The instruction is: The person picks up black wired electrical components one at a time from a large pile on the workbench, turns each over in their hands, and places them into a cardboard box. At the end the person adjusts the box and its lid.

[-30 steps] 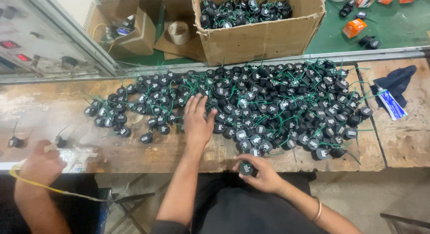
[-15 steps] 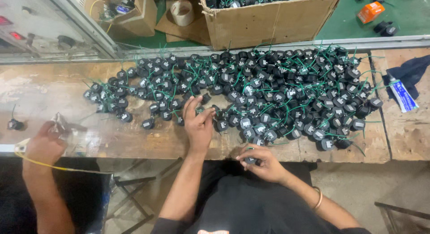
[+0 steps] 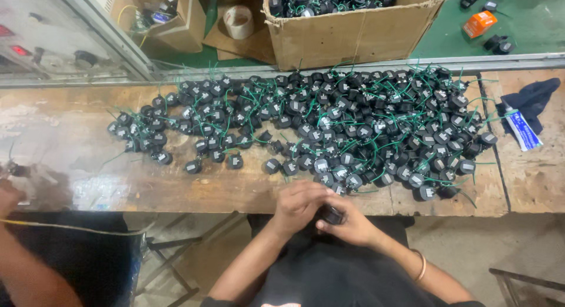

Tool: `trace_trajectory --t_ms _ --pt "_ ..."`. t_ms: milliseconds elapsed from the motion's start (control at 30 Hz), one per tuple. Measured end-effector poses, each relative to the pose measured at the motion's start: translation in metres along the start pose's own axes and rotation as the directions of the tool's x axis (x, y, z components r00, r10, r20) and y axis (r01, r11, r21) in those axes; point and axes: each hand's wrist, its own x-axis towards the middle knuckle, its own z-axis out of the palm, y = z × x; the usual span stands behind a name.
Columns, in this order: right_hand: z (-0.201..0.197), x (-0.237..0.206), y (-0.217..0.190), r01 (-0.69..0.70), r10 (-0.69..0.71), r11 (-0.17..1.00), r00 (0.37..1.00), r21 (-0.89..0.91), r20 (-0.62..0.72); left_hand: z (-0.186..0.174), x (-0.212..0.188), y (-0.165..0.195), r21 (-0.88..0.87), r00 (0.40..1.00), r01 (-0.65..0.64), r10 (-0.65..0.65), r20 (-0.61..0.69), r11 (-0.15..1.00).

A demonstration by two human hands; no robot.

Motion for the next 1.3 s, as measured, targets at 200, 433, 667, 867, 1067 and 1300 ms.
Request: trace_trajectory --t_ms 200,433,667,867,1067,1300 --pt "0.000 -0.003 -0.012 0.062 -0.142 0.965 0.939 -0.253 -0.312 -0.003 -0.016 0.007 -0.091 0.977 0.115 -0.096 0.189 0.989" --pt "-0.004 0.003 -0.032 -0.133 0.043 0.936 0.962 -0.326 -0.269 0.032 -0.022 0.017 -0.301 0.789 0.556 -0.606 -0.103 0.775" --pt "-0.003 -0.007 -0.021 0.102 -0.145 0.986 0.918 -0.134 -0.369 -0.017 -0.013 0.020 0.190 0.969 0.171 -0.131 -0.207 0.967" --pt "-0.001 -0.008 -0.005 0.294 -0.180 0.925 0.898 0.243 -0.402 -0.090 -0.010 -0.032 0.575 0.978 0.037 -0.149 0.148 0.817" --pt "0.007 -0.012 -0.004 0.284 -0.175 0.898 0.932 0.337 -0.318 -0.088 -0.016 -0.061 0.598 0.949 0.206 -0.308 0.071 0.775" --pt "0.006 -0.014 -0.009 0.257 -0.142 0.869 0.948 0.423 -0.285 -0.077 -0.042 -0.059 0.627 0.927 0.375 -0.273 -0.258 0.683"
